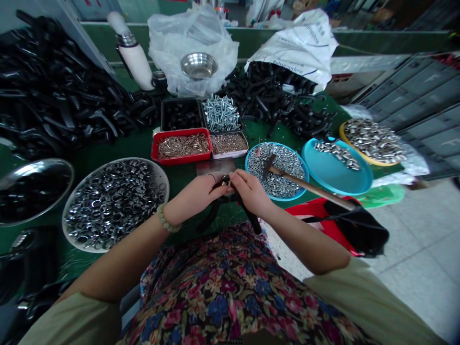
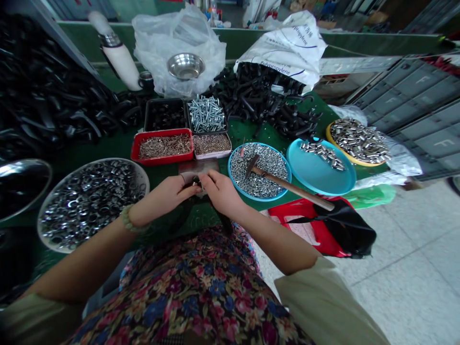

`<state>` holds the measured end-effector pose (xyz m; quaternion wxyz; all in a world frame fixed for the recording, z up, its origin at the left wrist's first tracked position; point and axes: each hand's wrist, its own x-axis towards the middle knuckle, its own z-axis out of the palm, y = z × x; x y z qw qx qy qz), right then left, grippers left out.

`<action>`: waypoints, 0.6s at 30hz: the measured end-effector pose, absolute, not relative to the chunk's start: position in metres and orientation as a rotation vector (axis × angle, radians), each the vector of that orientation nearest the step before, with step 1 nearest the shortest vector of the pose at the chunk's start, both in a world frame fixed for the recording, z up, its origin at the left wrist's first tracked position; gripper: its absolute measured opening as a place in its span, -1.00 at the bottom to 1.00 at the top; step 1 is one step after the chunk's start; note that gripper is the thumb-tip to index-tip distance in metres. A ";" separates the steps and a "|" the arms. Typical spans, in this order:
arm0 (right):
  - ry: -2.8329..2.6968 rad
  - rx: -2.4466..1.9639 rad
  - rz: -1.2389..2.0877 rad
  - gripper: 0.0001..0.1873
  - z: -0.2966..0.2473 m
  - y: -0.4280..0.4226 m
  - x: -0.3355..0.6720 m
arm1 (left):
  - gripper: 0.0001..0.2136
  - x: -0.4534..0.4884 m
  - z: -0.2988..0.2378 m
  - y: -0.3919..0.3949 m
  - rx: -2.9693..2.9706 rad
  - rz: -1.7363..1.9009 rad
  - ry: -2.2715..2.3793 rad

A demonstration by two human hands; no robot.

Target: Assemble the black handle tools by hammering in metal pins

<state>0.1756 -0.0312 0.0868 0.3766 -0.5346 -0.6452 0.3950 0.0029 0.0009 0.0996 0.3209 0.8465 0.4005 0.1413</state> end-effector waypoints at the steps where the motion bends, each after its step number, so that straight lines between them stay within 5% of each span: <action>1: -1.656 -1.351 1.047 -0.60 0.087 -0.030 0.177 | -0.64 0.001 0.100 0.002 2.203 0.377 1.025; 13: -1.221 -1.270 0.896 -0.58 0.063 -0.047 0.144 | -0.67 0.011 0.094 -0.008 2.231 0.484 1.252; 18: -1.544 -1.116 1.037 -0.47 0.071 0.005 0.164 | -0.75 -0.020 0.109 -0.004 2.137 0.655 1.128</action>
